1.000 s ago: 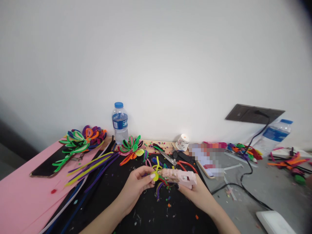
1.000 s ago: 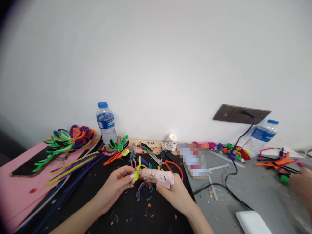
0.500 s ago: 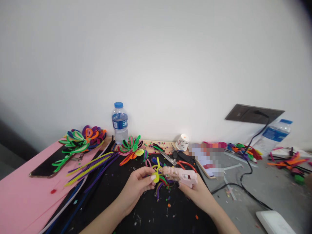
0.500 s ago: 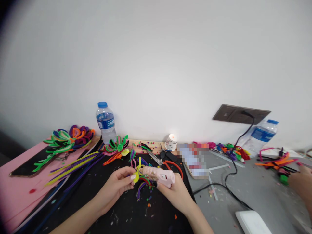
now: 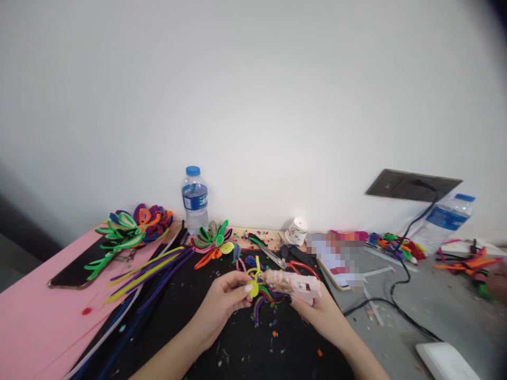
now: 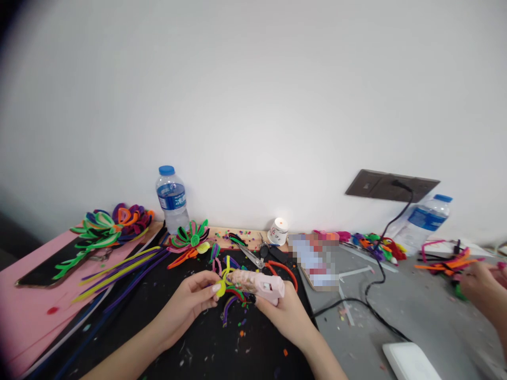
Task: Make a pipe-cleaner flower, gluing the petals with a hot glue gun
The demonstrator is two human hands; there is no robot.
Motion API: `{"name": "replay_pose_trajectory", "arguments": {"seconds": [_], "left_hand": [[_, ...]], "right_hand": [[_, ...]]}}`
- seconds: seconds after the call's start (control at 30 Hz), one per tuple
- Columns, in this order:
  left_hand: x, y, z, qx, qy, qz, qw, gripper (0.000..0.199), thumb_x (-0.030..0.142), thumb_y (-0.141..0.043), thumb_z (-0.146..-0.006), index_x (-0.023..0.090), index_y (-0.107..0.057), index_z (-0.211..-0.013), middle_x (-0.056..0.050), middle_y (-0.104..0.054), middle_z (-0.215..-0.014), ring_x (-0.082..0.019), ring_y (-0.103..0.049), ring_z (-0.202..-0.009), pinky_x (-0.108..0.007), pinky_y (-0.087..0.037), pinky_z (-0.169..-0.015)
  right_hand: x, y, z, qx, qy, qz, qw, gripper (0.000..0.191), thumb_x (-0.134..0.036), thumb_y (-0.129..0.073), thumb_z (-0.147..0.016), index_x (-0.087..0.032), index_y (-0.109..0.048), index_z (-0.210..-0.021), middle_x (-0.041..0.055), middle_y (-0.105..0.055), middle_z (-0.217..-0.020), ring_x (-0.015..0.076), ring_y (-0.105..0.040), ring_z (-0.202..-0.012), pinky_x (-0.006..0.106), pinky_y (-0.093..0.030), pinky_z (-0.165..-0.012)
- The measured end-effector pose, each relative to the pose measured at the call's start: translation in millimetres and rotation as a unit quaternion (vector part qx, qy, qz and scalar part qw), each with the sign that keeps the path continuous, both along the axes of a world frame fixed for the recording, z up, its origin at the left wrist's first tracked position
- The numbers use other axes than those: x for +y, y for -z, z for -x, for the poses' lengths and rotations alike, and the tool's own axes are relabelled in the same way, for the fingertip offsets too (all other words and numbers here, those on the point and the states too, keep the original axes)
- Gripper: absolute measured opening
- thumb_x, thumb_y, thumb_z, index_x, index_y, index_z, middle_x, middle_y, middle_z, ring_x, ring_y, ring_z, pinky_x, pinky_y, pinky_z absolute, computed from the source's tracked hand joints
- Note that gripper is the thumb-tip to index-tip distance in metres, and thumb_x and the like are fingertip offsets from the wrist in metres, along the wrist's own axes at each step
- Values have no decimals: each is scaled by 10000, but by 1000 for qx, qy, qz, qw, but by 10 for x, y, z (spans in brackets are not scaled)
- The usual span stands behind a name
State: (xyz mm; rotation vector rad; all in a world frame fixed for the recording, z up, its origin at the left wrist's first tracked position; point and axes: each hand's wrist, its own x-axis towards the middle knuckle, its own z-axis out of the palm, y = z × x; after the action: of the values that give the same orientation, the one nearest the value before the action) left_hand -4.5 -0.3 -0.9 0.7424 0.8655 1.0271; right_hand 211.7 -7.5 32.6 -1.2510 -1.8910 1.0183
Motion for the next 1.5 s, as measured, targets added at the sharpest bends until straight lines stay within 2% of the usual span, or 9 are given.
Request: {"name": "replay_pose_trajectory", "arguments": {"seconds": [0.07,0.3,0.4,0.6,0.77,0.93,1.13,1.3,1.5], "left_hand": [[-2,-2,-1,0,-1,2,1000,183,263,-719,-623,155,-650,-753,-2,-577,-672,-96,-510,-606,-212,-428,-607],[-13,20,1,-9,-1,-1,1000,165,244,-710,-639,153,-652,-763,1,-576,-679,-87,-510,-614,-208,-425,-613],[-14,23,0,-15,5,-3,1000,147,230,-695,-663,149,-646,-775,2,-566,-679,-85,-509,-624,-205,-424,-613],[-7,15,2,-38,14,4,999,126,207,-686,-677,146,-639,-777,7,-555,-673,-76,-504,-615,-198,-419,-606],[-13,18,0,-57,27,18,998,130,196,-697,-665,143,-633,-765,12,-554,-653,-72,-500,-600,-195,-416,-593],[-26,-8,-7,-64,39,30,997,134,191,-706,-657,134,-626,-748,11,-548,-640,-67,-495,-591,-187,-411,-578],[-24,-10,-6,-68,43,35,996,149,192,-713,-652,132,-622,-754,5,-549,-640,-65,-493,-584,-188,-411,-576],[-30,10,-3,-71,51,34,996,141,188,-704,-664,133,-619,-762,4,-548,-644,-65,-495,-585,-190,-413,-576],[-31,16,-1,-73,76,24,994,111,171,-689,-678,129,-619,-753,-2,-555,-642,-68,-497,-581,-193,-412,-572]], "right_hand": [[3,-2,0,1,-4,3,1000,324,-171,-512,-754,-153,-630,-1054,69,-665,-972,232,-592,-873,331,-468,-809],[1,23,-13,-14,-1,17,1000,265,-178,-530,-746,-137,-648,-980,45,-674,-842,193,-598,-756,277,-488,-708],[5,26,-13,-10,23,9,1000,268,-224,-535,-759,-134,-644,-986,44,-662,-772,191,-592,-699,285,-498,-673],[-2,-35,1,3,40,1,999,279,-275,-542,-766,-142,-649,-987,74,-673,-844,223,-605,-772,317,-504,-721],[1,30,-19,9,48,0,999,277,-266,-531,-771,-135,-638,-991,61,-663,-765,200,-596,-709,304,-512,-693],[2,101,-35,4,61,-15,998,279,-274,-542,-761,-135,-642,-981,68,-663,-811,197,-595,-714,301,-513,-693],[4,73,-18,22,56,-18,998,293,-266,-546,-761,-141,-642,-1008,89,-677,-864,232,-605,-792,325,-516,-713],[11,73,-12,15,53,-23,998,258,-252,-529,-767,-150,-647,-973,69,-671,-819,208,-606,-720,300,-511,-678],[42,140,-55,21,111,-62,992,287,-274,-559,-737,-152,-640,-984,58,-662,-758,192,-582,-639,285,-496,-606]]}}
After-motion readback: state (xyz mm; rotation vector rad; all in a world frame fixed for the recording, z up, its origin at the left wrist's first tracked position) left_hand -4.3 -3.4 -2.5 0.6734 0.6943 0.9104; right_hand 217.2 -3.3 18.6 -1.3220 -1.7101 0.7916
